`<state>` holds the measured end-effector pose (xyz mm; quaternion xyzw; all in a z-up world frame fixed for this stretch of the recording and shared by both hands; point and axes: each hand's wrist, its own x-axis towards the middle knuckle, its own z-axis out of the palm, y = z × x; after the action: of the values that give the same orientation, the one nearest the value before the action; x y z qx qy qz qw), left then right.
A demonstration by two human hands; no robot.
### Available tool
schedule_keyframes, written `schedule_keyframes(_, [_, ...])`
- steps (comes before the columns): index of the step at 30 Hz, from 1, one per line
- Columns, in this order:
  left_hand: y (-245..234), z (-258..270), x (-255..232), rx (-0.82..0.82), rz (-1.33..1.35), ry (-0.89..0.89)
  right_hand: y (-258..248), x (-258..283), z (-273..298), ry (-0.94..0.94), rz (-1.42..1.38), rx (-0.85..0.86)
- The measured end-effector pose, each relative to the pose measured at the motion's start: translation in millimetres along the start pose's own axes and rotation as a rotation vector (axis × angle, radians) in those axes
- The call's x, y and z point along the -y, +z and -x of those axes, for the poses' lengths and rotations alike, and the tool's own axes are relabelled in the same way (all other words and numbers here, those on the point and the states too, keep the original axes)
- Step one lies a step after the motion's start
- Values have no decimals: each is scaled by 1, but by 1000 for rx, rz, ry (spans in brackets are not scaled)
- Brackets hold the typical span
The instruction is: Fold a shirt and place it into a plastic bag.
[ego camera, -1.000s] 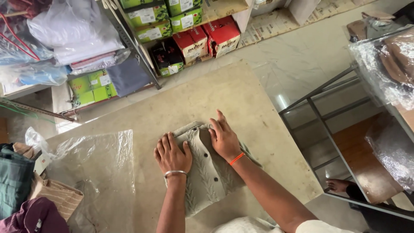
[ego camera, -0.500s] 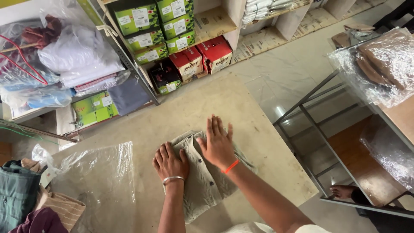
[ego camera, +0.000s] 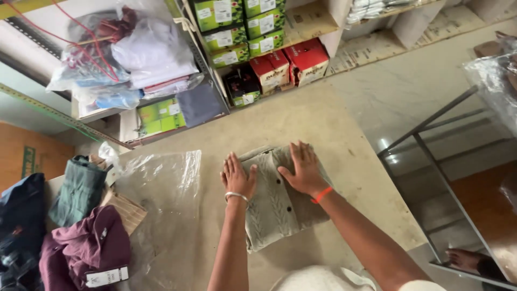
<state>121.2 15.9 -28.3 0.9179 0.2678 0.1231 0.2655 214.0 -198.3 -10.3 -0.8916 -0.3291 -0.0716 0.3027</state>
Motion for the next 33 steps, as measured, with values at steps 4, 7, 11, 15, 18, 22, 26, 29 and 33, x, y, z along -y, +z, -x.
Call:
schedule_keyframes(4, [-58, 44, 6, -43, 169, -93, -62, 58, 33, -239, -3, -36])
schedule_keyframes(7, [-55, 87, 45, -251, 217, -46, -81, 95, 67, -481, -63, 428])
schedule_keyframes(11, [-42, 140, 86, -186, 187, -238, -68, 93, 90, -568, 143, 478])
schedule_keyframes(15, [-46, 172, 89, -291, 195, -112, -62, 84, 90, -609, 178, 336])
schedule_keyframes(18, [-45, 163, 86, -267, 187, -138, -46, 77, 88, -679, 205, 342])
schedule_keyframes(22, [-33, 157, 99, -253, 106, -143, -39, 73, 81, -761, 256, 383])
schedule_keyframes(26, [-42, 157, 92, -255, 140, -71, -68, 94, 59, -614, 122, 366])
schedule_keyframes(29, [-43, 159, 89, -235, 148, -102, -102, 112, 39, -416, -67, 364])
schedule_keyframes(33, [-55, 155, 77, -202, 130, -147, -164, 131, 3, -131, -391, 401])
